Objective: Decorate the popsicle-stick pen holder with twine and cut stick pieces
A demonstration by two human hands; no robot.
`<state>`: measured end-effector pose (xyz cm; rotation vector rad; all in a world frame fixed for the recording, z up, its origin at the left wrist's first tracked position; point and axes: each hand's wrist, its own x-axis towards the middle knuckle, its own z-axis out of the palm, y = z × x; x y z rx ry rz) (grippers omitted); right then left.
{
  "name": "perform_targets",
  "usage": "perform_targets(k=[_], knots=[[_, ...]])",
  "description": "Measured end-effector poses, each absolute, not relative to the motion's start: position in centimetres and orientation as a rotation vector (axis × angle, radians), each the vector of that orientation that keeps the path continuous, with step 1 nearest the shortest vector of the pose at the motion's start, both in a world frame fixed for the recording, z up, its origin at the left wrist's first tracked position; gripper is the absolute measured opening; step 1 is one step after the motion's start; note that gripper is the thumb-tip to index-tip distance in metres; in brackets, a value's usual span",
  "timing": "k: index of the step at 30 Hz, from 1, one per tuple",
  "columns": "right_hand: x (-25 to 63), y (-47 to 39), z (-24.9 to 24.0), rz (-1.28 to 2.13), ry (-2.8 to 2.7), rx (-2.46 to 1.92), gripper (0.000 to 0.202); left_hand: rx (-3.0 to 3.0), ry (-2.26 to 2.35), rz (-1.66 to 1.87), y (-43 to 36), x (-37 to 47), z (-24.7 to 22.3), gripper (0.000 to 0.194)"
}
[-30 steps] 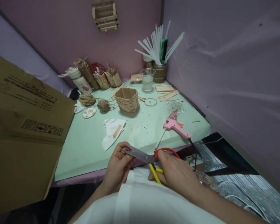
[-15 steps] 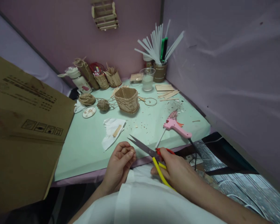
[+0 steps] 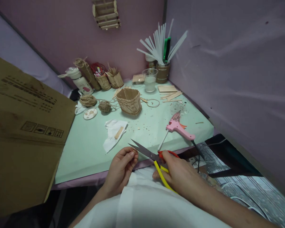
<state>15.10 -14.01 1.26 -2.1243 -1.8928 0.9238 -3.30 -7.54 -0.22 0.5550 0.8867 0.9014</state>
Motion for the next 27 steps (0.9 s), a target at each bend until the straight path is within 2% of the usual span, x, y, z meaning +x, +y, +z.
perform_targets(k=[7,18,27], knots=[[14.99,-14.42,1.11,0.669,-2.013,-2.131,0.032,0.551,0.868,0.921,-7.65,-3.16,-0.15,0.014],[15.12,-14.51,0.76,0.566,-2.088,-2.098,0.034,0.54,0.883,0.913,-7.8,-3.06,-0.53,0.02],[15.15,-14.57,0.62,0.508,-2.155,-2.119,0.032,0.549,0.841,0.907,-7.85,-3.2,-0.39,0.016]])
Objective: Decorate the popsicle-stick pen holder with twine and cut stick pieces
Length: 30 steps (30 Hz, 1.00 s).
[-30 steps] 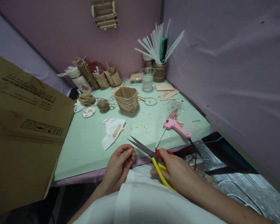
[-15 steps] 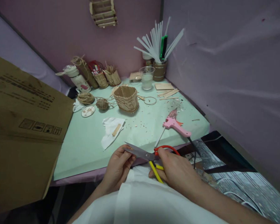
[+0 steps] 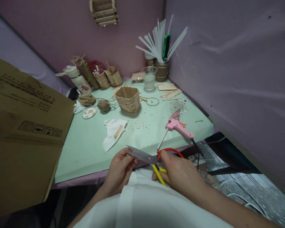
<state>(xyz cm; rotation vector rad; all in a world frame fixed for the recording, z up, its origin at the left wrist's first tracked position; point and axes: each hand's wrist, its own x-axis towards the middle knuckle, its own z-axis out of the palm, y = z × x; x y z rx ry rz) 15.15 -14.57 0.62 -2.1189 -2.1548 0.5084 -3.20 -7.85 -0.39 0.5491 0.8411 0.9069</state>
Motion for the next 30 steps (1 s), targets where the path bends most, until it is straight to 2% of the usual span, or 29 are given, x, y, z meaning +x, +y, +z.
perform_targets(k=[8,17,23,30], knots=[[15.1,-14.7,0.3,0.503,-2.139,-2.121,0.031,0.555,0.864,0.893,-7.8,-3.2,-0.5,0.019],[14.9,-14.0,1.4,0.86,-1.934,-2.145,0.024,0.555,0.835,0.864,-7.6,-3.3,0.0,0.014],[14.6,-14.2,1.6,0.744,-2.014,-2.144,0.032,0.546,0.842,0.904,-7.6,-3.3,0.0,0.013],[14.7,-14.3,1.3,0.652,-2.033,-2.098,0.033,0.558,0.789,0.903,-7.6,-3.3,-0.5,0.012]])
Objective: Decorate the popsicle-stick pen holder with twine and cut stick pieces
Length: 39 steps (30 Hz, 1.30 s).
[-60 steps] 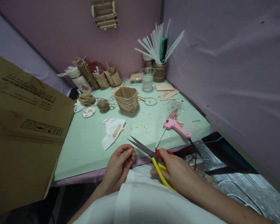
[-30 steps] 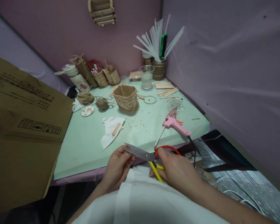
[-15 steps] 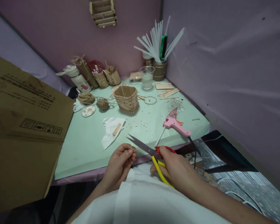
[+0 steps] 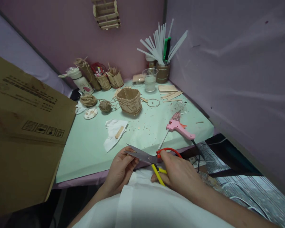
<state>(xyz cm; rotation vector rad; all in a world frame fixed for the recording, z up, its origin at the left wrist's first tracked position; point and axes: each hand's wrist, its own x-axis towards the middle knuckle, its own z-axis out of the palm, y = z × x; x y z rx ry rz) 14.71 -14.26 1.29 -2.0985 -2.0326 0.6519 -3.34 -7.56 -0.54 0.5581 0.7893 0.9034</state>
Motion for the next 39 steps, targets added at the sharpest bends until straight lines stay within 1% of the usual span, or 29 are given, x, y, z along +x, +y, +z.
perform_targets(k=[18,20,24,26,31,35,39], knots=[[15.09,-14.51,0.7,0.562,-2.172,-2.173,0.033,0.563,0.799,0.905,-7.9,-3.41,-0.96,0.012],[15.18,-14.4,0.88,0.643,-2.123,-2.169,0.029,0.573,0.808,0.898,-7.87,-3.41,-0.89,0.011],[15.22,-14.1,1.32,0.969,-1.887,-2.046,0.016,0.572,0.826,0.88,-7.67,-3.38,-0.56,0.012],[15.16,-14.02,1.42,1.007,-1.833,-2.042,0.016,0.564,0.842,0.882,-7.61,-3.35,-0.43,0.014],[14.9,-14.16,1.28,0.815,-1.968,-2.166,0.031,0.544,0.86,0.904,-7.67,-3.31,-0.54,0.012],[14.78,-14.3,1.24,0.695,-2.047,-2.132,0.033,0.534,0.853,0.923,-7.69,-3.32,-0.84,0.013],[14.82,-14.3,1.26,0.655,-2.075,-2.132,0.035,0.537,0.848,0.926,-7.74,-3.32,-0.95,0.015]])
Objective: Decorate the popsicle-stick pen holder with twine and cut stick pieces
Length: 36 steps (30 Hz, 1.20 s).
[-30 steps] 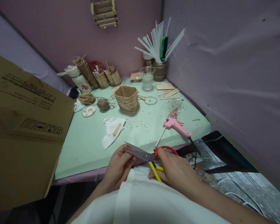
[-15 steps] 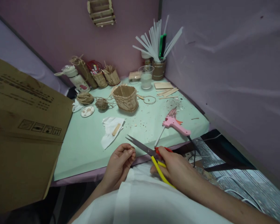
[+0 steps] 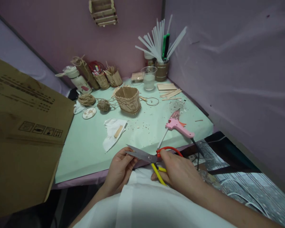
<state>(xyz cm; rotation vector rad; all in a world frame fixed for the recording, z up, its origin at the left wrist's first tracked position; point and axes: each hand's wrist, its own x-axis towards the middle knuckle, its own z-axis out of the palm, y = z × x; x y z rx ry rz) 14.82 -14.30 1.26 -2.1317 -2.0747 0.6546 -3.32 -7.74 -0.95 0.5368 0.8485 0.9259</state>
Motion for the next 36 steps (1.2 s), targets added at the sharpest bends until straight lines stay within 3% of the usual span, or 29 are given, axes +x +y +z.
perform_targets(k=[19,23,28,36], knots=[[14.94,-14.6,0.58,0.553,-2.136,-2.149,0.031,0.55,0.835,0.883,-7.81,-3.35,-0.81,0.016],[15.07,-14.45,0.69,0.637,-2.085,-2.179,0.03,0.551,0.829,0.873,-7.82,-3.34,-0.58,0.016],[15.3,-14.04,1.4,0.986,-1.831,-2.028,0.014,0.559,0.863,0.875,-7.73,-3.34,-0.33,0.019],[15.15,-13.99,1.3,1.019,-1.783,-2.035,0.018,0.522,0.917,0.873,-7.5,-3.38,-0.07,0.021]])
